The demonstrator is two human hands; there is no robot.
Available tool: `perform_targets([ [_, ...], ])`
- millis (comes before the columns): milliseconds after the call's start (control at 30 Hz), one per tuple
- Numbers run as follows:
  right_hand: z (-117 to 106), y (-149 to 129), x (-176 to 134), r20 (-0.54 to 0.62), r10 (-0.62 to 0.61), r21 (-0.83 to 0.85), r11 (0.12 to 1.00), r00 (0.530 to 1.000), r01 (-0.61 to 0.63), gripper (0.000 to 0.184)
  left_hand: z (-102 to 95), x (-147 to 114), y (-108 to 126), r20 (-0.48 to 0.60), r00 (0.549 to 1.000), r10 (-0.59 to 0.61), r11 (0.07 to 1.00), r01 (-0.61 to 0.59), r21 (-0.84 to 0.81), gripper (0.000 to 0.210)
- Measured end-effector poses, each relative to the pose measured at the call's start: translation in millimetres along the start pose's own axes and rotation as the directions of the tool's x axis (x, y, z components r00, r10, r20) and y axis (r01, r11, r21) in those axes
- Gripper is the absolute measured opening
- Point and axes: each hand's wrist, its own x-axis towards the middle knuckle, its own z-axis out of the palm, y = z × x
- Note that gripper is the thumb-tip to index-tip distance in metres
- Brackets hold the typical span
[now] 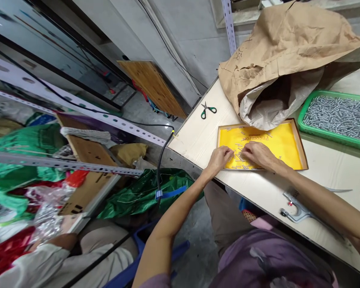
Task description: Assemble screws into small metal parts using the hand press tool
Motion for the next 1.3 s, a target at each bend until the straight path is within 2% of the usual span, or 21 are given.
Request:
perform_targets([
  [100, -3, -5, -4, 0.118, 0.012, -0.16, 0.987, 0.993, 0.007, 0.017, 0.6, -2, -4, 0.019, 1.0, -0.003, 0.996, 0.001, 0.086, 0.015],
  [200, -3, -7, -3, 0.162, -0.037, -0.248, 0.966, 0.986, 0.077, 0.014, 2.6, -3, -5, 0.054, 0.998, -0.016, 0.99, 0.008, 0.14, 0.015],
  [367, 1, -8, -4, 0.125, -0.051, -0.317, 0.944, 0.991, 0.088, 0.02, 4.8, -9, 0, 0.05, 0.999, 0.018, 0.982, -0.027, 0.188, 0.01],
  [433, 5, -9, -6, 0.096, -0.108, -0.318, 0.939, 0.99, 0.133, 0.021, 5.4, -11, 2, 0.043, 0.998, 0.052, 0.982, -0.059, 0.179, 0.01],
  [533, 12, -14, -6, 0.093, -0.216, -0.287, 0.929, 0.972, 0.234, 0.018, 6.0, -12, 2, -0.013, 0.998, 0.067, 0.989, -0.064, 0.132, 0.01],
  [667, 16, -23, 0, 0.101, -0.228, -0.299, 0.922, 0.969, 0.248, 0.029, 3.4, -10, 1, -0.102, 0.994, 0.037, 0.999, -0.034, 0.027, 0.012],
  [800, 11, -26, 4, 0.135, -0.192, -0.325, 0.918, 0.972, 0.226, 0.026, -0.2, -8, 6, -0.071, 0.997, -0.017, 0.995, 0.01, -0.101, 0.012],
  [867, 9, -26, 3, 0.145, -0.2, -0.33, 0.913, 0.969, 0.238, 0.023, -0.9, -6, 9, -0.041, 0.997, -0.06, 0.987, 0.053, -0.152, 0.019],
  [1000, 11, -21, 1, 0.148, -0.207, -0.337, 0.909, 0.967, 0.246, 0.024, -3.3, -3, 11, -0.093, 0.982, -0.164, 0.961, 0.137, -0.241, 0.027],
  [1100, 14, -14, 2, 0.057, -0.144, -0.235, 0.96, 0.988, 0.154, 0.022, -8.0, -3, 8, -0.119, 0.973, -0.198, 0.939, 0.154, -0.307, 0.023],
  [1200, 13, -7, 8, -0.108, -0.093, 0.063, 0.993, 0.99, 0.1, 0.014, -11.2, -4, 7, -0.074, 0.983, -0.169, 0.933, 0.136, -0.333, 0.022],
  [1300, 7, -7, 15, -0.206, -0.045, 0.429, 0.894, 0.978, 0.132, 0.012, -11.3, -4, 13, -0.052, 0.994, -0.093, 0.937, 0.069, -0.343, 0.022],
])
